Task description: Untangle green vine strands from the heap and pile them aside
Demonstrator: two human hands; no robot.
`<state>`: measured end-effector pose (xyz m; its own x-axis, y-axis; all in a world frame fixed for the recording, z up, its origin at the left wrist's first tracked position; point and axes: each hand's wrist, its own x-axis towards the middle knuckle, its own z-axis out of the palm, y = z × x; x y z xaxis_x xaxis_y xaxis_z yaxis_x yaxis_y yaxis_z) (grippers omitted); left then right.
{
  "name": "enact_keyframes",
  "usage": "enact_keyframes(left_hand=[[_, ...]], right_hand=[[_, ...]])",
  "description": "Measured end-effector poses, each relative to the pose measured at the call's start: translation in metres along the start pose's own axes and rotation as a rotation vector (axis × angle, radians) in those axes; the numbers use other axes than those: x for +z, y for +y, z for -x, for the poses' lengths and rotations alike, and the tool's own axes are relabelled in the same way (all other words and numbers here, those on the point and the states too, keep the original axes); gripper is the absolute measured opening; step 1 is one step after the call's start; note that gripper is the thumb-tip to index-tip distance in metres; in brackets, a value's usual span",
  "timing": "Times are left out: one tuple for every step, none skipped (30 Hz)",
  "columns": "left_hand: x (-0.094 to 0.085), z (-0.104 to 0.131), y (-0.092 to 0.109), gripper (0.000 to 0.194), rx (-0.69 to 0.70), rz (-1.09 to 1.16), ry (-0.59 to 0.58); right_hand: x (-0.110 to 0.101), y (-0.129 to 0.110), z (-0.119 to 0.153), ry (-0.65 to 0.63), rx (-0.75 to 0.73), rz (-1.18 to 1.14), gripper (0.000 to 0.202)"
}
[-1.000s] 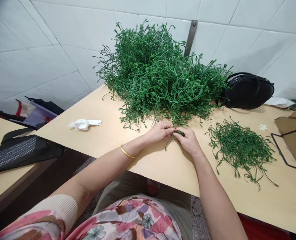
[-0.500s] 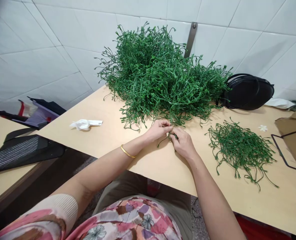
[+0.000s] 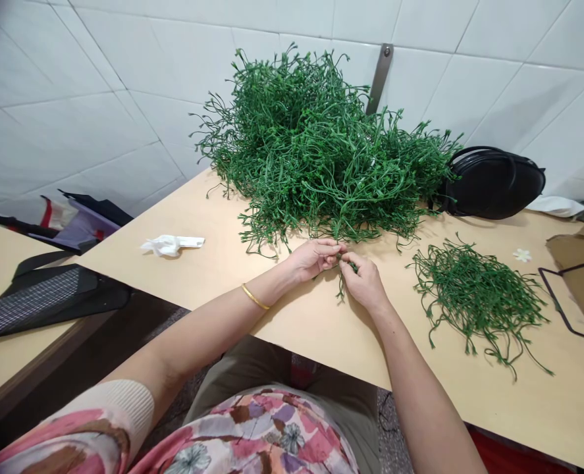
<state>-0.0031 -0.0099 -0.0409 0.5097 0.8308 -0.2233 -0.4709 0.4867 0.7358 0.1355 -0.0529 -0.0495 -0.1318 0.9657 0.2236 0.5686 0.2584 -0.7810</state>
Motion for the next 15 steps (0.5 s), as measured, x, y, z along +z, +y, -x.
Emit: enact_keyframes(left_hand=[[-0.001,-0.001,0.000,0.007,-0.021,0.027,-0.006],[-0.001,-0.001,0.000,0.008,-0.038,0.055,-0.010],[-0.002,-0.002,0.000,0.010,-0.049,0.086,-0.011],[-0.002,-0.004,0.000,0.013,-0.054,0.115,-0.005],[-0.002,-0.005,0.000,0.015,-0.054,0.141,0.008],[-0.002,-0.006,0.000,0.017,-0.051,0.163,0.027],[-0.001,-0.007,-0.001,0.020,-0.053,0.179,0.047],[0.000,-0.008,0.000,0.022,-0.063,0.192,0.065],[0.001,-0.008,0.000,0.023,-0.080,0.200,0.080],[0.002,-0.007,0.000,0.024,-0.101,0.202,0.091],[0.004,-0.007,0.001,0.025,-0.120,0.199,0.101],[0.005,-0.006,0.001,0.026,-0.134,0.193,0.109],[0.006,-0.005,0.002,0.026,-0.140,0.188,0.116],[0.006,-0.005,0.002,0.026,-0.141,0.184,0.122],[0.006,-0.005,0.002,0.026,-0.139,0.181,0.127]], right_hand=[[0.000,-0.001,0.000,0.001,-0.003,0.008,0.021],[0.001,-0.001,0.001,0.005,-0.008,0.019,0.021],[0.001,-0.002,0.001,0.012,-0.016,0.038,0.021],[0.002,-0.003,0.002,0.021,-0.025,0.070,0.021],[0.003,-0.005,0.003,0.031,-0.035,0.113,0.022],[0.004,-0.006,0.004,0.040,-0.047,0.165,0.022],[0.005,-0.008,0.004,0.045,-0.061,0.219,0.021],[0.006,-0.009,0.005,0.045,-0.076,0.261,0.021],[0.007,-0.010,0.005,0.041,-0.090,0.286,0.020],[0.007,-0.011,0.006,0.034,-0.102,0.296,0.020],[0.008,-0.011,0.006,0.026,-0.113,0.294,0.021],[0.008,-0.012,0.006,0.014,-0.121,0.287,0.022],[0.008,-0.012,0.007,0.004,-0.124,0.286,0.023],[0.008,-0.014,0.008,-0.003,-0.123,0.301,0.024],[0.009,-0.015,0.009,-0.005,-0.118,0.339,0.025]])
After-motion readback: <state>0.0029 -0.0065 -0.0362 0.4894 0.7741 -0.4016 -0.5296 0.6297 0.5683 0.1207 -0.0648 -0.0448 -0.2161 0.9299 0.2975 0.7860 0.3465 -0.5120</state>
